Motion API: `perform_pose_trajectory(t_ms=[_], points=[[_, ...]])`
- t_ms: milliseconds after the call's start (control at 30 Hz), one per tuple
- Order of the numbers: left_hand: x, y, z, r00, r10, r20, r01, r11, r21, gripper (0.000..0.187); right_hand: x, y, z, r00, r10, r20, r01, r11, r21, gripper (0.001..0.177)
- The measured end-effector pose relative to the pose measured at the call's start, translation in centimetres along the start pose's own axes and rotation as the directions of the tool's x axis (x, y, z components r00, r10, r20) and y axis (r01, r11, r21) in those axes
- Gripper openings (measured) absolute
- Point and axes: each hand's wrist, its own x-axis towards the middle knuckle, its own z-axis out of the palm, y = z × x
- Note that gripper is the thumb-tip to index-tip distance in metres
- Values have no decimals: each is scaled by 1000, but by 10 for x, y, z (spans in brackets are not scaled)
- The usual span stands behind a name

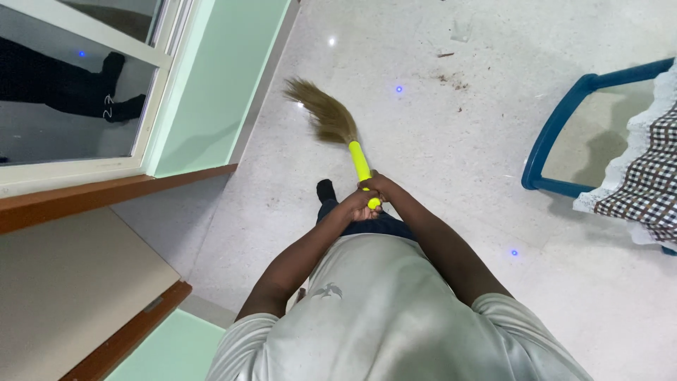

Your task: The person sweeps the floor using a broom, moving debris across different areas of the room.

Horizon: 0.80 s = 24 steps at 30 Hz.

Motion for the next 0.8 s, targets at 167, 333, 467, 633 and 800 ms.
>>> perform_pose_trajectory(t_ms=[167, 333, 467, 633, 800], points=[[25, 20, 28, 991, -94, 92, 86, 992, 89, 14, -3, 5, -37, 977, 28, -212, 5, 988, 151, 75], [15, 20, 34, 998, 25, 62, -34, 989, 146, 9, -4, 4, -45, 964, -63, -260, 80, 995, 56, 84], [-7, -5, 46, 997, 30, -66, -22, 993, 117, 14, -14, 30, -38, 966, -107, -236, 93, 993, -69, 103], [27, -23, 52, 993, -111, 44, 106, 989, 105, 13, -25, 48, -58, 996, -70, -61, 76, 991, 108, 82], [52, -19, 65, 953, -271, 138, 257, 960, 114, 18, -31, 62, -81, 994, 42, -102, -21, 980, 196, 71]])
